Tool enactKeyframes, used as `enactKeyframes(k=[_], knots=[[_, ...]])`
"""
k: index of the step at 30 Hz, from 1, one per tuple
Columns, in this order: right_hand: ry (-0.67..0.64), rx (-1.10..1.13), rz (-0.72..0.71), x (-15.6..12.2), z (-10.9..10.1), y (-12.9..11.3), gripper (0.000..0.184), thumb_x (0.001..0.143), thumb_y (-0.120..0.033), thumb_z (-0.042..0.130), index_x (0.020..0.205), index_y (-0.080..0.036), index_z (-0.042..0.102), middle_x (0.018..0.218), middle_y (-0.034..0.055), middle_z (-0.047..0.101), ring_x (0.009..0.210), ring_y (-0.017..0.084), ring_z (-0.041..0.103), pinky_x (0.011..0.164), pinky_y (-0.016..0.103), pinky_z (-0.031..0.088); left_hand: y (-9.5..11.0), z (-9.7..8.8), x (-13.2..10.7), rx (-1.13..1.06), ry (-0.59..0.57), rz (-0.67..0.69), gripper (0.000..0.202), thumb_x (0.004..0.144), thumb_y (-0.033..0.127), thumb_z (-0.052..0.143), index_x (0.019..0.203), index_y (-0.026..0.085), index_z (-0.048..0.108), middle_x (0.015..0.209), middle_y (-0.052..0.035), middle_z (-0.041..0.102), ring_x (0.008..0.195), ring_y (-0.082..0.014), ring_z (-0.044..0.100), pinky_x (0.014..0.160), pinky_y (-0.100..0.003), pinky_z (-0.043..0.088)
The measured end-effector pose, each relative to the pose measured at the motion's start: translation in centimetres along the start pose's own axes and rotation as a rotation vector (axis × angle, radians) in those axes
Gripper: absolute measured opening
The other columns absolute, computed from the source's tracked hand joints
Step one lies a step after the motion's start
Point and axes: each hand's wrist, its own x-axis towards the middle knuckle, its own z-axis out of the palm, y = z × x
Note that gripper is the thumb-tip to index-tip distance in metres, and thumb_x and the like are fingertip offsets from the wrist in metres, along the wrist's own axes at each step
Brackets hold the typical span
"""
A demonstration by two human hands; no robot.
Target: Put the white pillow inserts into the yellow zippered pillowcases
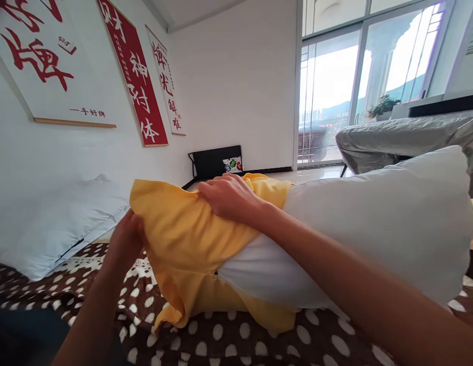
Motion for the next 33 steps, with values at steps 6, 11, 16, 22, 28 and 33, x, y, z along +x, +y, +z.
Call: enactKeyframes(k=[6, 11, 16, 22, 28, 33], knots=[[0.131, -0.1, 0.125, -1.0, 0.3, 3.6, 0.033, 0.092, -0.026, 0.037, 0.07, -0.017, 0.059, 0.063, 0.0055, 0.06, 0.07, 0.018, 0.052, 0.076, 0.031, 0.032, -1.4, 0.9, 0.1, 0.121, 0.032, -0.001, 0.038, 0.068, 0.045, 0.074, 0.09, 0.016, 0.06, 0.082, -0.0031, 0.065, 0.072, -0.0155, 0.06, 0.06, -0.021, 0.047], [-0.046, 0.094, 0.281, -3.2, -0.3, 8.5, 0.039, 0.088, -0.05, 0.041, 0.105, -0.022, 0.062, 0.1, 0.0079, 0.067, 0.095, 0.025, 0.057, 0.086, 0.038, 0.036, 0.0, 0.1, 0.3, 0.085, -0.018, 0.072, 0.043, 0.062, 0.034, 0.08, 0.097, 0.019, 0.059, 0.091, -0.0038, 0.067, 0.08, -0.0177, 0.063, 0.068, -0.024, 0.052], [-0.457, 0.465, 0.366, -4.3, -1.2, 10.3, 0.055, 0.086, -0.061, 0.038, 0.127, -0.029, 0.054, 0.117, 0.0041, 0.064, 0.102, 0.025, 0.06, 0.083, 0.034, 0.044, 2.4, 1.6, 1.1, 0.301, -0.042, 0.126, 0.042, 0.065, 0.047, 0.075, 0.09, 0.016, 0.061, 0.084, -0.0041, 0.065, 0.074, -0.0186, 0.061, 0.057, -0.023, 0.05], [-0.682, 0.602, 0.23, -2.6, -3.6, 9.9, 0.056, 0.076, -0.062, 0.054, 0.121, -0.028, 0.061, 0.109, 0.0037, 0.067, 0.094, 0.023, 0.063, 0.076, 0.03, 0.047, 0.9, 3.2, -1.3, 0.46, 0.553, 0.399, 0.037, 0.074, 0.05, 0.062, 0.082, 0.013, 0.061, 0.07, -0.0022, 0.058, 0.064, -0.0156, 0.055, 0.052, -0.023, 0.043], [-0.559, 0.656, 0.315, -1.7, -3.1, 7.5, 0.057, 0.08, -0.067, 0.043, 0.109, -0.024, 0.066, 0.11, 0.0053, 0.065, 0.095, 0.021, 0.06, 0.077, 0.029, 0.046, -0.6, 4.0, -1.0, 0.327, 0.85, 0.643, 0.025, 0.077, 0.04, 0.06, 0.076, 0.016, 0.054, 0.067, 0.0015, 0.05, 0.064, -0.0139, 0.052, 0.059, -0.025, 0.041], [-0.675, 0.628, 0.342, -1.7, -2.4, 7.2, 0.046, 0.073, -0.064, 0.056, 0.07, -0.018, 0.061, 0.064, -0.0007, 0.057, 0.057, 0.012, 0.05, 0.052, 0.024, 0.034, -2.0, 2.7, 1.5, 0.399, 0.804, 0.568, 0.031, 0.078, 0.044, 0.059, 0.088, 0.014, 0.059, 0.078, -0.0016, 0.057, 0.073, -0.0165, 0.055, 0.067, -0.027, 0.042]])
